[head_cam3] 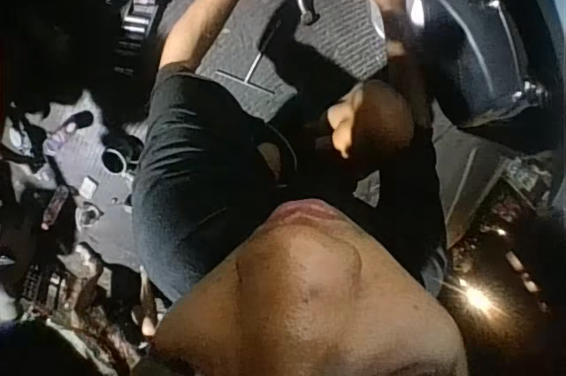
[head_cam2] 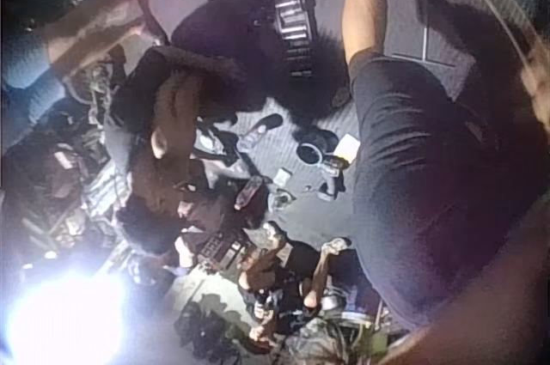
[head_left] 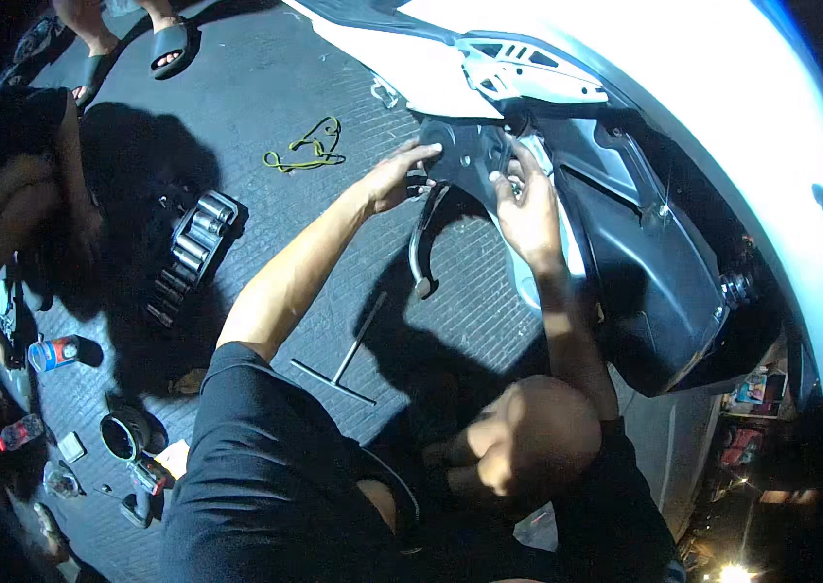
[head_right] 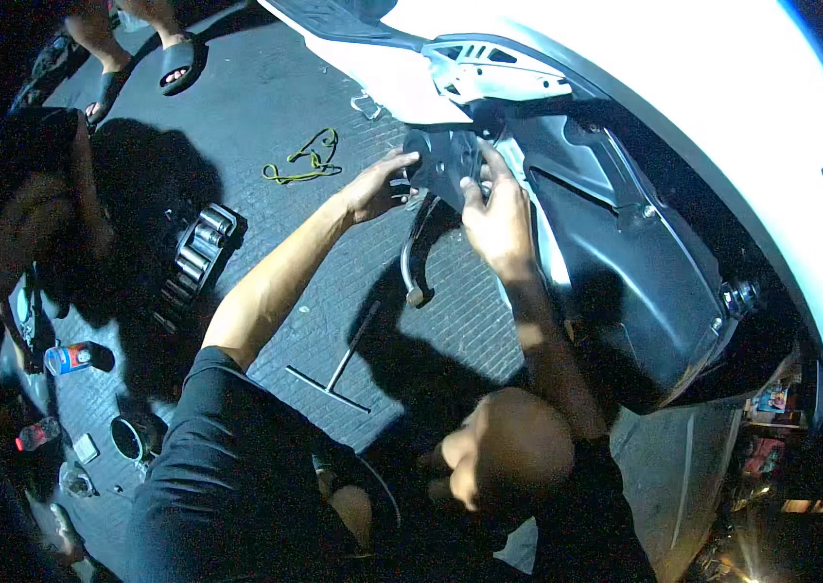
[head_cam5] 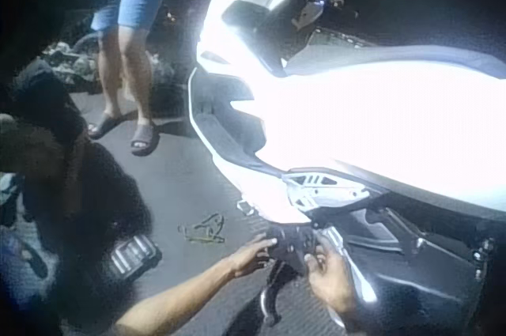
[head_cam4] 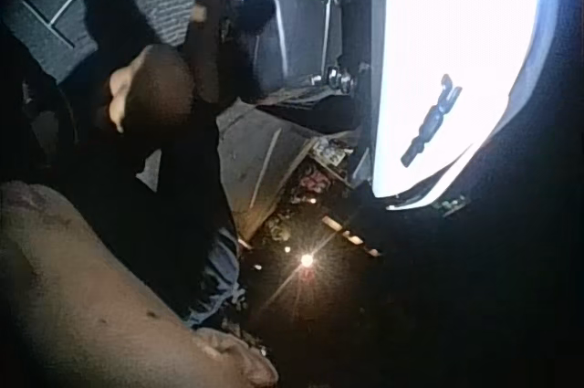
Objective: Removing and inspecting the plastic cover/fairing from a motorcycle using hand tools.
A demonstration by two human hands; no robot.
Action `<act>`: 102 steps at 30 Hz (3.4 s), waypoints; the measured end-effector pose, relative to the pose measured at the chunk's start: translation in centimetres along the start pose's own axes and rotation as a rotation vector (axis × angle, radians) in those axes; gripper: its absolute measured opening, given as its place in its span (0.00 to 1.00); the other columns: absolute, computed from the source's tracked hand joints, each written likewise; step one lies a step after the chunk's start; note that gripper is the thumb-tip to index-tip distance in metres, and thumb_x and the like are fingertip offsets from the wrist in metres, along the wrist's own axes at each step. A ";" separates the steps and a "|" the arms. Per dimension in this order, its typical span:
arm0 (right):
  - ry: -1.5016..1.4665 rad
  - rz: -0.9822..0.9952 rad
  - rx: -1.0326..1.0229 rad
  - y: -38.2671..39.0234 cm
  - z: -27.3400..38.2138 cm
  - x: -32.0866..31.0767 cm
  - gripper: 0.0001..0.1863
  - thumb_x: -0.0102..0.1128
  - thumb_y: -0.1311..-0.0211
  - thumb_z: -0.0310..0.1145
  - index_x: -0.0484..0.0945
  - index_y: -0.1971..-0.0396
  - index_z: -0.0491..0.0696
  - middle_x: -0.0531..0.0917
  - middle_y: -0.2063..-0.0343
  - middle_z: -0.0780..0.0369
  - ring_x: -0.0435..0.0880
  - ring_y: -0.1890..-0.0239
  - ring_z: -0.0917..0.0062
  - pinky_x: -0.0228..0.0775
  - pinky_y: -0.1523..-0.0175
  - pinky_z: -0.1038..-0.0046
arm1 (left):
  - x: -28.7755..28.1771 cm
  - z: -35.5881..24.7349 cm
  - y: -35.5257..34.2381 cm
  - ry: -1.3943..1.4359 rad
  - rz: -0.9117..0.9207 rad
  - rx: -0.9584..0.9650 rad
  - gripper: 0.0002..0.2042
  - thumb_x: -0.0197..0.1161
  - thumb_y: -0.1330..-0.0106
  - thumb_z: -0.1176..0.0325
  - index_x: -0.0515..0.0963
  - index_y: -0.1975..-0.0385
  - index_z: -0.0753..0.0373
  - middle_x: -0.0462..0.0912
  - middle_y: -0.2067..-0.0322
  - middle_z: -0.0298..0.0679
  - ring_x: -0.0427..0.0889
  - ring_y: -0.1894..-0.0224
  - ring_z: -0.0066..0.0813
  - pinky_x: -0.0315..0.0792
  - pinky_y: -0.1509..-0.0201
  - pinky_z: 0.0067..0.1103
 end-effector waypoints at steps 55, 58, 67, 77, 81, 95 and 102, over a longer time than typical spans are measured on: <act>0.009 0.272 -0.236 -0.1 -1.3 -0.7 0.48 0.64 0.59 0.24 0.52 0.34 0.47 0.77 0.54 0.44 0.76 0.51 0.50 0.66 0.45 0.60 | 2.0 0.2 -5.4 0.317 -0.236 0.167 0.23 0.33 0.33 0.57 0.76 0.66 0.65 0.82 0.69 0.45 0.82 0.66 0.36 0.76 0.55 0.30; -0.016 0.254 -0.259 -0.2 -2.0 -0.9 0.47 0.64 0.60 0.23 0.54 0.35 0.43 0.77 0.52 0.43 0.75 0.49 0.50 0.66 0.44 0.63 | 2.5 0.6 -5.7 0.315 -0.246 0.204 0.22 0.33 0.32 0.57 0.75 0.63 0.65 0.82 0.68 0.44 0.82 0.66 0.34 0.76 0.55 0.30; -0.016 0.236 -0.278 -1.1 -3.0 -1.4 0.47 0.63 0.58 0.28 0.52 0.34 0.45 0.73 0.47 0.47 0.70 0.46 0.51 0.61 0.40 0.61 | 3.3 0.7 -7.4 0.248 -0.194 0.151 0.24 0.33 0.31 0.55 0.73 0.57 0.68 0.80 0.62 0.47 0.81 0.62 0.36 0.76 0.52 0.30; 0.361 0.007 -0.395 0.4 -1.2 0.1 0.44 0.69 0.55 0.36 0.58 0.37 0.44 0.79 0.64 0.50 0.79 0.61 0.57 0.71 0.55 0.60 | -0.1 0.8 -8.4 0.192 -0.237 0.181 0.22 0.30 0.30 0.62 0.71 0.54 0.69 0.80 0.61 0.47 0.81 0.61 0.39 0.75 0.50 0.34; 0.422 0.052 -0.427 0.2 -1.1 0.0 0.44 0.71 0.57 0.35 0.59 0.39 0.39 0.79 0.67 0.50 0.80 0.63 0.60 0.69 0.52 0.64 | 0.0 1.0 -8.4 0.227 -0.179 0.225 0.20 0.30 0.30 0.65 0.70 0.53 0.69 0.80 0.61 0.48 0.81 0.61 0.39 0.76 0.52 0.34; 0.304 0.121 -0.404 0.5 -1.5 -0.4 0.44 0.67 0.57 0.31 0.58 0.36 0.44 0.80 0.63 0.48 0.78 0.59 0.54 0.69 0.51 0.61 | 0.9 3.2 -4.9 0.278 -0.206 0.149 0.25 0.26 0.31 0.62 0.72 0.50 0.65 0.79 0.55 0.48 0.78 0.51 0.41 0.71 0.42 0.37; 0.301 0.044 -0.371 0.5 -0.8 0.4 0.45 0.68 0.55 0.32 0.54 0.35 0.47 0.80 0.64 0.47 0.79 0.60 0.54 0.69 0.49 0.59 | 0.3 3.0 -4.7 0.266 -0.073 0.023 0.27 0.22 0.29 0.57 0.69 0.45 0.63 0.75 0.48 0.47 0.76 0.46 0.41 0.68 0.39 0.37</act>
Point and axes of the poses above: each hand's wrist, its own y-axis away from the middle knuckle, its own x-axis out of the palm, z = x × y, the point moved 3 cm from there along -y, towards the middle knuckle
